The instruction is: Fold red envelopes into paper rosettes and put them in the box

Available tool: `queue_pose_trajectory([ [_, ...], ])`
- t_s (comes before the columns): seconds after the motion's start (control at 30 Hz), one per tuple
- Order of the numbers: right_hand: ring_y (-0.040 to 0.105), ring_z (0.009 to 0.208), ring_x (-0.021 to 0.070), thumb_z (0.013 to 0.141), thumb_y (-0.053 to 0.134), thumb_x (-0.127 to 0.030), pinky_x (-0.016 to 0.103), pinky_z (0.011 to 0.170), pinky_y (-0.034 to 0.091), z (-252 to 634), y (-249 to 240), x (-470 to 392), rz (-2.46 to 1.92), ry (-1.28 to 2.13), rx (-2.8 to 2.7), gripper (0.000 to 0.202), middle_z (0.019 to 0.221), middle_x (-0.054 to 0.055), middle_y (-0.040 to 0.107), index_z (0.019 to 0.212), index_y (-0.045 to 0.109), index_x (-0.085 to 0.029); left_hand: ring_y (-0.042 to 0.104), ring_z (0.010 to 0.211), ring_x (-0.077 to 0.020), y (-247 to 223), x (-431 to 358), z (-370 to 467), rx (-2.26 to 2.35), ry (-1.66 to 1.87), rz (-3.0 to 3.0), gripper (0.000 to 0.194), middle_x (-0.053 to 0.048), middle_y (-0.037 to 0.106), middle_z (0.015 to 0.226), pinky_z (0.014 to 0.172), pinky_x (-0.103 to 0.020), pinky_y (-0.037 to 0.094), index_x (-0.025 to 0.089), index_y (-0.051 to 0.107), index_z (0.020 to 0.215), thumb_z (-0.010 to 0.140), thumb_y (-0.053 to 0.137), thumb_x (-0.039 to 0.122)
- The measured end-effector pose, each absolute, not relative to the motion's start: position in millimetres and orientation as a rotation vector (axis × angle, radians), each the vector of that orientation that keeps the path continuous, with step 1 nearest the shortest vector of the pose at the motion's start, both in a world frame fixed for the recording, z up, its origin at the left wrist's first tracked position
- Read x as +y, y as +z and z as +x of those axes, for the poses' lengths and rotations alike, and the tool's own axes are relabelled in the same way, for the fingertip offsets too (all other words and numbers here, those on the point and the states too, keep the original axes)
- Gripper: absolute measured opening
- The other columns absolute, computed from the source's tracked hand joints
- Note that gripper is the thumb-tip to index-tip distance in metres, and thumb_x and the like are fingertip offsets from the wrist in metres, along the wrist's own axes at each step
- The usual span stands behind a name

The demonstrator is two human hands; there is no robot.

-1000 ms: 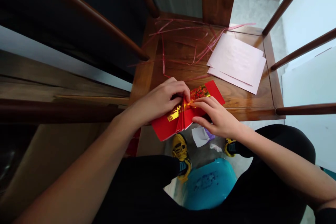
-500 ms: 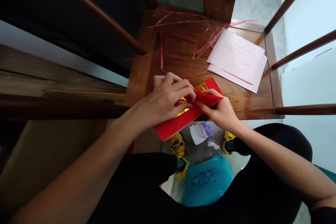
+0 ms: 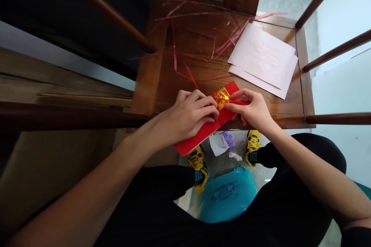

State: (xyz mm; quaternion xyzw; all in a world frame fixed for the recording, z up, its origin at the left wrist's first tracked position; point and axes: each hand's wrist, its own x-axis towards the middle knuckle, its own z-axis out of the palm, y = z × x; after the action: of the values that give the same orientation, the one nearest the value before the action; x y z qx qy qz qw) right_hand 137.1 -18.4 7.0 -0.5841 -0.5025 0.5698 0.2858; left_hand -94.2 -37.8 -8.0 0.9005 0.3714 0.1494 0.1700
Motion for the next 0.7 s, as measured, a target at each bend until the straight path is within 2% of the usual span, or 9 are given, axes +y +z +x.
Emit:
queue_pose_trajectory([
  [0.07,0.053,0.035,0.0089,0.068,0.097,-0.047,0.023,0.032,0.037,137,6,-18,-1.535,1.524,-1.339,0.043,0.062,-0.004,0.071,0.085,0.069,-0.021,0.055,0.112,-0.0324,-5,-42,-91,1.074,0.393,2.541,0.006,-0.009,0.073,0.122,0.094,-0.050,0.039,0.021,0.070,0.104,0.101,0.068,0.024],
  [0.2,0.057,0.037,0.0101,0.067,0.097,-0.048,0.024,0.031,0.044,135,2,-19,-1.527,1.515,-1.329,0.043,0.070,-0.002,0.075,0.084,0.069,-0.021,0.054,0.116,-0.0358,-2,-53,-81,1.154,0.361,2.485,0.025,-0.013,0.067,0.132,0.095,-0.051,0.040,0.019,0.069,0.102,0.093,0.081,0.038],
  [0.5,0.058,0.036,0.0104,0.067,0.096,-0.046,0.023,0.029,0.042,133,3,-20,-1.533,1.502,-1.336,0.042,0.073,-0.001,0.076,0.087,0.070,-0.020,0.054,0.116,-0.0325,-6,-56,-77,1.163,0.391,2.392,0.020,-0.010,0.067,0.131,0.092,-0.046,0.039,0.020,0.067,0.097,0.092,0.082,0.031],
  [0.7,0.058,0.039,0.0096,0.072,0.094,-0.044,0.022,0.030,0.042,133,2,-20,-1.509,1.503,-1.361,0.038,0.069,-0.002,0.074,0.087,0.068,-0.021,0.055,0.117,-0.0316,-5,-54,-78,1.142,0.385,2.365,0.019,-0.009,0.066,0.133,0.093,-0.047,0.039,0.020,0.069,0.096,0.091,0.084,0.031],
])
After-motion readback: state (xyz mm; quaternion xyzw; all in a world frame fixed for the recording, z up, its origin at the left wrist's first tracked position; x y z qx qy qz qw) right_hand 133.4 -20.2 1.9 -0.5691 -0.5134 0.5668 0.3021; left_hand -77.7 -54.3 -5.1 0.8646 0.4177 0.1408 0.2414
